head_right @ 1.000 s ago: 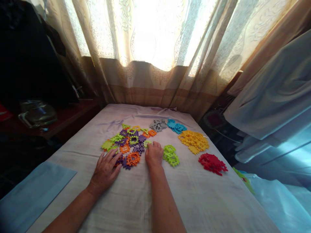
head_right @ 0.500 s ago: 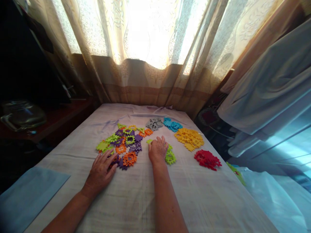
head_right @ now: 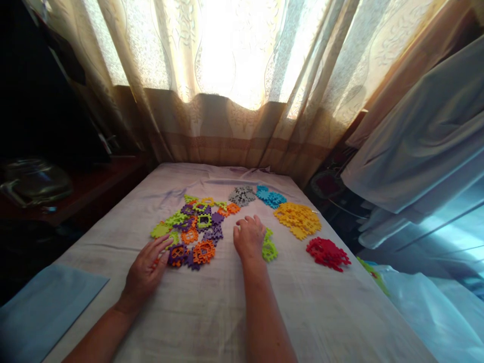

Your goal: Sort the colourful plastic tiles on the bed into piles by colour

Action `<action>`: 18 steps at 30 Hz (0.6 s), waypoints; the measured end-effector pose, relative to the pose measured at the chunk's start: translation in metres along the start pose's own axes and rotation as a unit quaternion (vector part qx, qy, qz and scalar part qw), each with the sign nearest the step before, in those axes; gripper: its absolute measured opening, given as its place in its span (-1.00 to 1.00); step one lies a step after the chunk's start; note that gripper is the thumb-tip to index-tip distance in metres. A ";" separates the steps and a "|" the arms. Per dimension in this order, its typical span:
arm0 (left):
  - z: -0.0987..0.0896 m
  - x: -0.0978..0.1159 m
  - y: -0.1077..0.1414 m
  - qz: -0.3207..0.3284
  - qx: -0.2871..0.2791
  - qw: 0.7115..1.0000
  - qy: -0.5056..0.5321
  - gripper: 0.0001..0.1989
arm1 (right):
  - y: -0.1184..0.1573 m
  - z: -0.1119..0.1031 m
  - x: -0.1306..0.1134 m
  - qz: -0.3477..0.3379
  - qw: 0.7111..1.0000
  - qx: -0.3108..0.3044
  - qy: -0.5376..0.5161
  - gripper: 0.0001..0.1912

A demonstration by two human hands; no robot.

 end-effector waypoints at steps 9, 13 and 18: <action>-0.016 -0.079 0.002 -0.364 0.094 0.916 0.138 -0.56 | 0.011 0.042 -0.070 -0.145 0.989 -0.038 -0.017 -0.64; -0.009 -0.083 0.003 -0.391 0.091 0.900 0.173 -0.56 | 0.003 0.047 -0.080 -0.134 0.989 -0.051 0.018 -0.60; -0.009 -0.079 0.001 -0.388 0.079 0.903 0.166 -0.57 | -0.011 0.048 -0.090 -0.143 0.984 -0.098 0.038 -0.70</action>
Point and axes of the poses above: each hand's wrist, its own y-axis away from the middle knuckle, its own z-axis out of the palm, x = y × z, the point moved 5 cm from there along -y, towards the middle knuckle, and after that the axes turned 6 degrees about -z, right-handed, at the moved point
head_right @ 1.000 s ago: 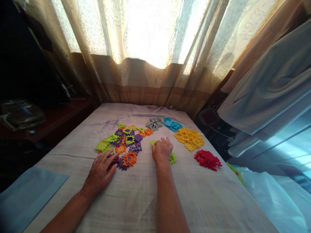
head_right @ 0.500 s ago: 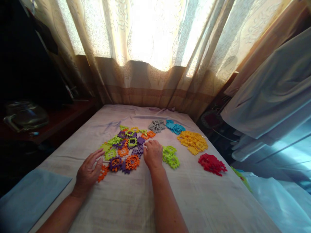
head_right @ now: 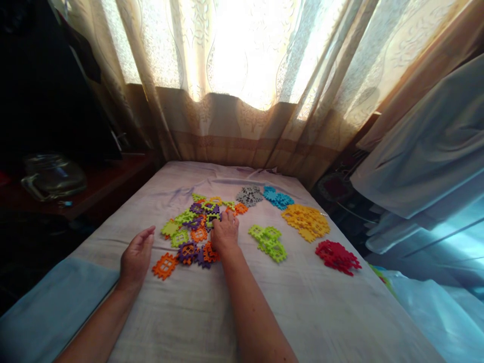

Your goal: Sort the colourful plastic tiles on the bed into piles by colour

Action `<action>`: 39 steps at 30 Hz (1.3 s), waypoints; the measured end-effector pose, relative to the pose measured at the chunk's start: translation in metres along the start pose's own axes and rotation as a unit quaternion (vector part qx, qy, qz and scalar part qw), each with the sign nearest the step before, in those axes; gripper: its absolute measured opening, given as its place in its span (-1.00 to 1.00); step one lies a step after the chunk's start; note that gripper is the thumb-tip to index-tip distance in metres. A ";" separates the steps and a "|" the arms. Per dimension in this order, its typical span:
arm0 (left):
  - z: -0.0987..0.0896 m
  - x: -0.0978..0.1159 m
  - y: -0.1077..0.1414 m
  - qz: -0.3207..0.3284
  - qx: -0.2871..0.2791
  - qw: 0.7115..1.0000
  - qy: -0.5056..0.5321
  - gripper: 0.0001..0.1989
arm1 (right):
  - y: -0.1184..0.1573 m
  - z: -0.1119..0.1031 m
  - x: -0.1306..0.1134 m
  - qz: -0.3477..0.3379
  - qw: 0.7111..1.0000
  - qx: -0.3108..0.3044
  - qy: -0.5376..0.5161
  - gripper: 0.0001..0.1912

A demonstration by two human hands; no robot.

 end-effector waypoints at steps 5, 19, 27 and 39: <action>-0.001 0.002 0.000 -0.012 -0.002 1.000 -0.017 -0.56 | 0.004 -0.008 -0.001 -0.018 1.000 0.020 -0.010 -0.77; 0.001 0.008 0.003 -0.010 -0.006 1.000 -0.017 -0.53 | 0.067 -0.052 0.139 0.216 0.976 0.031 0.024 -0.82; 0.002 0.004 0.002 -0.003 -0.003 1.000 -0.017 -0.54 | 0.074 -0.054 0.145 0.250 0.968 0.013 0.026 -0.78; 0.002 0.002 0.001 0.023 -0.002 0.999 -0.035 -0.60 | 0.045 -0.042 0.054 0.050 0.996 0.065 -0.028 -0.78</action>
Point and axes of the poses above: each hand's wrist, its own y-axis away from the middle knuckle, its own z-axis out of the palm, x = y × z, the point moved 5 cm from there along -y, towards the middle knuckle, and after that the axes turned 6 degrees about -z, right-handed, at the moved point
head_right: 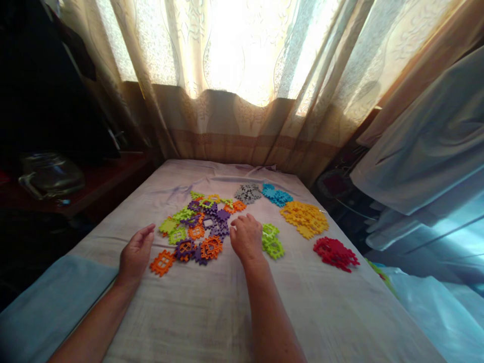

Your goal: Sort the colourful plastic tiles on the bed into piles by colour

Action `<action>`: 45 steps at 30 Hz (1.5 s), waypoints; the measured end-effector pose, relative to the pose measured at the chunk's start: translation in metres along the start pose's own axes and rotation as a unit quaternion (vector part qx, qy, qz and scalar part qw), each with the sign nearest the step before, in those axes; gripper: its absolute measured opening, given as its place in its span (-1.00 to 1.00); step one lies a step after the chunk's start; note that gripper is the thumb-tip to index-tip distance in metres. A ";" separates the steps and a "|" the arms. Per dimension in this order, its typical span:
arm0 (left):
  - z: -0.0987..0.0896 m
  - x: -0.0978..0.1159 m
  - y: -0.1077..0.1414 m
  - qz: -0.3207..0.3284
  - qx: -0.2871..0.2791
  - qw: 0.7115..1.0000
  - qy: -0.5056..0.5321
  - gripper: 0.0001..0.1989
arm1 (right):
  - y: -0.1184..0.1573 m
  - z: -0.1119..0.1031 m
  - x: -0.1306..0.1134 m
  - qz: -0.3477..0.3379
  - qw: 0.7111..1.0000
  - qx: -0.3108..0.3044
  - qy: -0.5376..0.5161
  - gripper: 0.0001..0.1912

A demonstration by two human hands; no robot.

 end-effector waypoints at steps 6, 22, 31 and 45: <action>0.002 -0.002 0.000 -0.001 -0.005 1.000 -0.004 -0.60 | 0.003 0.026 -0.084 -0.145 0.987 -0.041 -0.060 -0.77; 0.002 0.002 0.000 -0.021 -0.020 1.000 0.011 -0.59 | -0.012 0.060 -0.164 -0.111 0.987 -0.113 -0.001 -0.73; 0.003 -0.005 -0.004 -0.012 -0.019 1.000 0.010 -0.58 | -0.013 0.050 -0.165 -0.124 0.986 -0.116 0.000 -0.73; 0.003 -0.003 -0.002 -0.016 -0.018 1.000 0.019 -0.54 | -0.011 0.057 -0.159 -0.092 0.990 -0.109 0.005 -0.66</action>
Point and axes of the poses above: each hand's wrist, its own y-axis away from the middle knuckle, its own z-axis out of the palm, x = y × z, the point moved 5 cm from there along -y, towards the middle knuckle, and after that the axes turned 6 degrees about -z, right-handed, at the moved point
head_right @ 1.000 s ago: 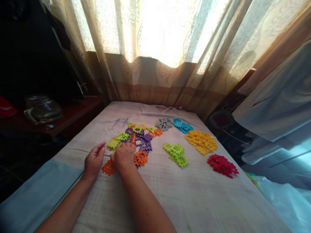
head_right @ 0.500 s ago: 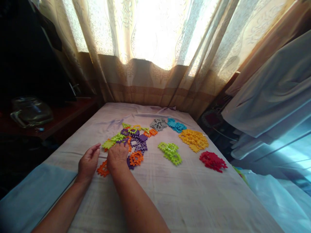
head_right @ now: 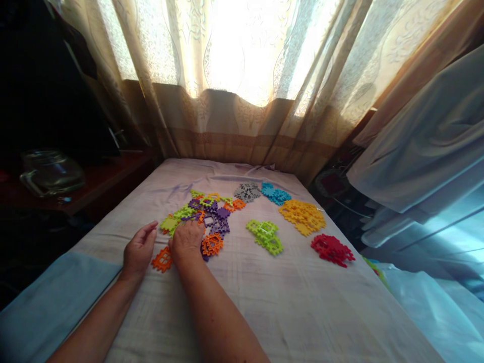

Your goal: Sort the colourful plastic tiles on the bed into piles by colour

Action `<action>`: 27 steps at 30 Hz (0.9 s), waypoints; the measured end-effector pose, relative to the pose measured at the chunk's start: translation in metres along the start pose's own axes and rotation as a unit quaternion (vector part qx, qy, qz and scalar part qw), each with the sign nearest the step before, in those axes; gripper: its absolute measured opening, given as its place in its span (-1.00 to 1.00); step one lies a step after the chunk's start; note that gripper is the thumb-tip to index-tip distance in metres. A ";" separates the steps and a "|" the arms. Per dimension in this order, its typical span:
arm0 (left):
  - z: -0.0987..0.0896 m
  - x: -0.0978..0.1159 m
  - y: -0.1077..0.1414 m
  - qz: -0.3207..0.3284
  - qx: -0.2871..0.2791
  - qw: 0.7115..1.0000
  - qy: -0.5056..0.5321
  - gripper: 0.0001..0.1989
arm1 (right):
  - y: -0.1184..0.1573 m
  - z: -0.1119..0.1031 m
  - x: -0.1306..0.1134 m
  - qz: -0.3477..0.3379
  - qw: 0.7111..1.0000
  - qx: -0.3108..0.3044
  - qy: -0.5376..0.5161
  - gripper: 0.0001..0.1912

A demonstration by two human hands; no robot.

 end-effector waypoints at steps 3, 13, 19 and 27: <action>0.000 0.001 0.001 0.000 0.001 1.000 -0.006 -0.54 | -0.001 -0.003 0.000 -0.003 1.000 -0.013 0.001 -0.72; 0.001 -0.004 -0.001 0.003 0.001 1.000 -0.002 -0.55 | 0.017 -0.040 0.049 0.039 0.996 0.074 -0.029 -0.68; 0.001 -0.002 0.000 0.010 -0.004 1.000 -0.010 -0.55 | 0.061 -0.065 0.154 0.221 0.971 0.062 -0.062 -0.73; -0.001 0.004 0.001 0.019 -0.008 0.999 -0.030 -0.57 | 0.097 -0.075 0.217 0.313 0.950 0.009 -0.007 -0.71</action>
Point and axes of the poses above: each hand's wrist, its own y-axis away from the middle knuckle, its own z-axis out of the palm, x = y × z, the point moved 5 cm from there along -y, towards the middle knuckle, and after that the axes turned 6 degrees about -z, right-handed, at the moved point
